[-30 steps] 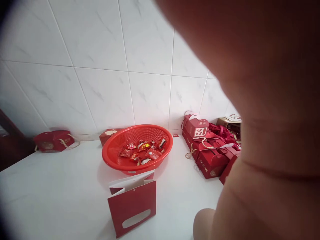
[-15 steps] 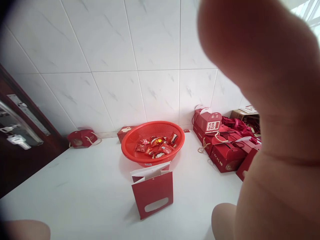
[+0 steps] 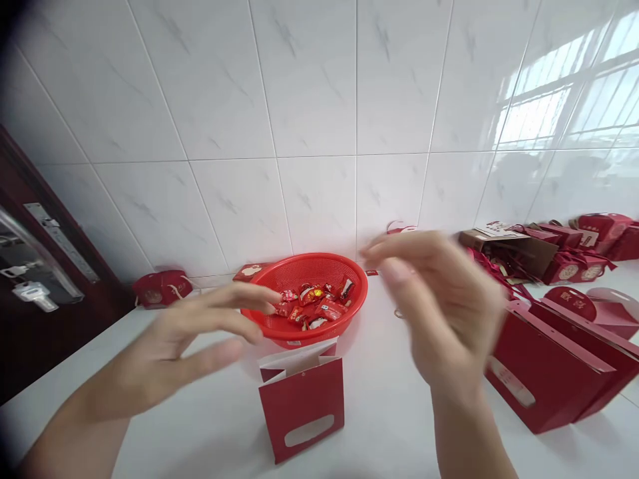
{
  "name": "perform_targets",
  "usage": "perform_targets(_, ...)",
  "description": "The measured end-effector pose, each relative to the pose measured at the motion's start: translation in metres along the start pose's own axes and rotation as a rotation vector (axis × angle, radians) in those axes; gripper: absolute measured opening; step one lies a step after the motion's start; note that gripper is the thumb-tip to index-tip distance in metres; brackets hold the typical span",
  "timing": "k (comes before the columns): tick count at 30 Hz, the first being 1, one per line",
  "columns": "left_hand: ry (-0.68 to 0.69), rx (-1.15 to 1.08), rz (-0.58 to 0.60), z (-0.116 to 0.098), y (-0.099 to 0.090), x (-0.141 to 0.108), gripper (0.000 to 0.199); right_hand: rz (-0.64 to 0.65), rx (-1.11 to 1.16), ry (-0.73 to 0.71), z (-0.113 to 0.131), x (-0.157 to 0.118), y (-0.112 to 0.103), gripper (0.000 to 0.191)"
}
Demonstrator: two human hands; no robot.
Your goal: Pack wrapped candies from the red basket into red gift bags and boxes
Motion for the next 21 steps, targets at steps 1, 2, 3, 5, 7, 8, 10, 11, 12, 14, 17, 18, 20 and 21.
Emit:
perform_targets(1,-0.06,-0.001,0.14,0.004,0.006,0.002,0.016,0.112,-0.007,0.015,-0.003,0.003,0.004,0.016)
perform_targets(2,-0.12,-0.003,0.262,0.008,0.012,0.004,0.016,0.28,-0.018,0.036,-0.008,0.006,0.01,0.014)
perform_targets(3,-0.169,-0.011,0.345,0.012,0.018,0.006,0.016,0.484,-0.031,0.058,-0.013,0.007,0.016,0.013)
perform_targets(5,-0.221,-0.033,0.414,0.019,0.027,0.01,0.019,0.849,-0.044,0.09,-0.026,0.006,0.028,0.015)
perform_targets(7,-0.247,-0.052,0.407,0.025,0.033,0.012,0.024,1.032,-0.022,0.118,-0.036,0.003,0.037,0.018)
perform_targets(8,-0.261,-0.065,0.392,0.028,0.035,0.013,0.025,1.077,-0.005,0.135,-0.04,0.002,0.04,0.02)
perform_targets(10,-0.292,-0.107,0.365,0.033,0.039,0.014,0.024,1.122,0.02,0.161,-0.045,0.0,0.045,0.023)
perform_targets(11,-0.308,-0.133,0.356,0.035,0.041,0.014,0.023,1.129,0.022,0.169,-0.046,0.0,0.047,0.023)
perform_targets(12,-0.321,-0.163,0.351,0.037,0.043,0.014,0.024,1.131,0.016,0.174,-0.048,0.0,0.049,0.022)
perform_targets(14,-0.324,-0.22,0.347,0.038,0.047,0.014,0.029,1.131,-0.008,0.181,-0.05,-0.001,0.049,0.019)
perform_targets(17,-0.283,-0.242,0.34,0.038,0.049,0.014,0.031,1.106,-0.076,0.198,-0.048,-0.002,0.043,0.014)
perform_targets(18,-0.266,-0.229,0.345,0.037,0.049,0.014,0.03,1.056,-0.103,0.191,-0.044,-0.002,0.039,0.014)
perform_targets(20,-0.251,-0.191,0.334,0.035,0.047,0.012,0.028,0.873,-0.13,0.146,-0.03,-0.001,0.025,0.015)
perform_targets(21,-0.248,-0.162,0.326,0.033,0.045,0.01,0.026,0.748,-0.128,0.108,-0.021,0.0,0.016,0.016)
Point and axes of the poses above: each hand's wrist, its own x-axis towards the middle knuckle, its own y-axis out of the palm, z = x × y, the point moved 2 cm from there along x, towards the middle knuckle, and after that the axes turned 11 degrees about z, right-handed, at the moved point
